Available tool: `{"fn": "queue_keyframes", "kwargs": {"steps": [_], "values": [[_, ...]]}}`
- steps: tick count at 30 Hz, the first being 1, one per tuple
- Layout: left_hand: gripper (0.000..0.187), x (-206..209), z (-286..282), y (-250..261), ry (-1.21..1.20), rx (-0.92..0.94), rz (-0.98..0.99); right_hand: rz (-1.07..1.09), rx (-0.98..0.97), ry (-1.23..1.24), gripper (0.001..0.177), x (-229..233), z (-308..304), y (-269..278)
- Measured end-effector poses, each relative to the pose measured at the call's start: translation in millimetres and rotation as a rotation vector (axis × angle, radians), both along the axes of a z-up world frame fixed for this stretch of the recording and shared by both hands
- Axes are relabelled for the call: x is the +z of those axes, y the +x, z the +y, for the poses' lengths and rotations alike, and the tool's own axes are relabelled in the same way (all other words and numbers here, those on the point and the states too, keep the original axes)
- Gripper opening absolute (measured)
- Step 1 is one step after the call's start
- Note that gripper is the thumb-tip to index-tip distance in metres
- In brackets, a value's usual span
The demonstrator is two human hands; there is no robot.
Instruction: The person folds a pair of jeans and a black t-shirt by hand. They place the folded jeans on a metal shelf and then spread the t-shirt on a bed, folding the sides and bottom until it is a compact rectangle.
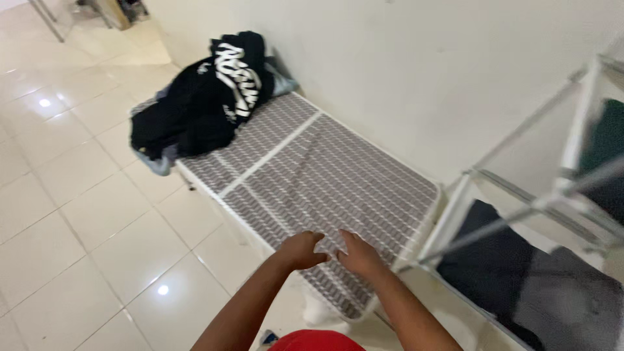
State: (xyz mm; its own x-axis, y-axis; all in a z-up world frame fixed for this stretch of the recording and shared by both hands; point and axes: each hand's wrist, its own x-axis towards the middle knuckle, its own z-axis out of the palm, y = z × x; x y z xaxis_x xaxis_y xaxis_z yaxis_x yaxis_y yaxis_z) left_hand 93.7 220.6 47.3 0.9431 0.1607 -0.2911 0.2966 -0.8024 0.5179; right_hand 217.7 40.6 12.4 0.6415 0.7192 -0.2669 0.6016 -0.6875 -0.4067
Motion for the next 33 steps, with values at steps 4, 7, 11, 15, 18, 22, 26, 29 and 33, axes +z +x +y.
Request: {"fn": "queue_keyframes", "kwargs": {"steps": [4,7,11,15,18,22,26,29,33], "values": [[0.077,7,60,-24,-0.011,0.051,0.026,0.07,-0.03,-0.081,0.077,-22,69,1],[0.077,9,94,-41,0.004,0.076,0.052,0.117,-0.04,-0.129,0.079,-27,105,-6],[0.074,6,138,-55,-0.043,0.194,0.075,0.121,-0.037,-0.131,0.075,-26,145,-8],[0.074,-10,180,-62,-0.074,0.241,0.075,0.066,0.005,-0.14,0.072,-23,179,-7],[0.071,-28,212,-62,-0.034,0.213,0.133,0.208,-0.117,-0.152,0.069,-28,207,-2],[0.074,-50,257,-46,0.0,0.185,0.199,-0.029,0.017,-0.236,0.064,-61,251,24],[0.074,-60,312,-24,0.009,0.153,0.233,-0.121,0.069,-0.186,0.054,-86,291,54],[0.073,-50,356,-3,0.048,0.128,0.341,-0.138,0.03,-0.23,0.05,-72,323,67],[0.073,-37,409,29,0.102,0.128,0.349,-0.135,0.037,-0.329,0.047,-52,363,85]]}}
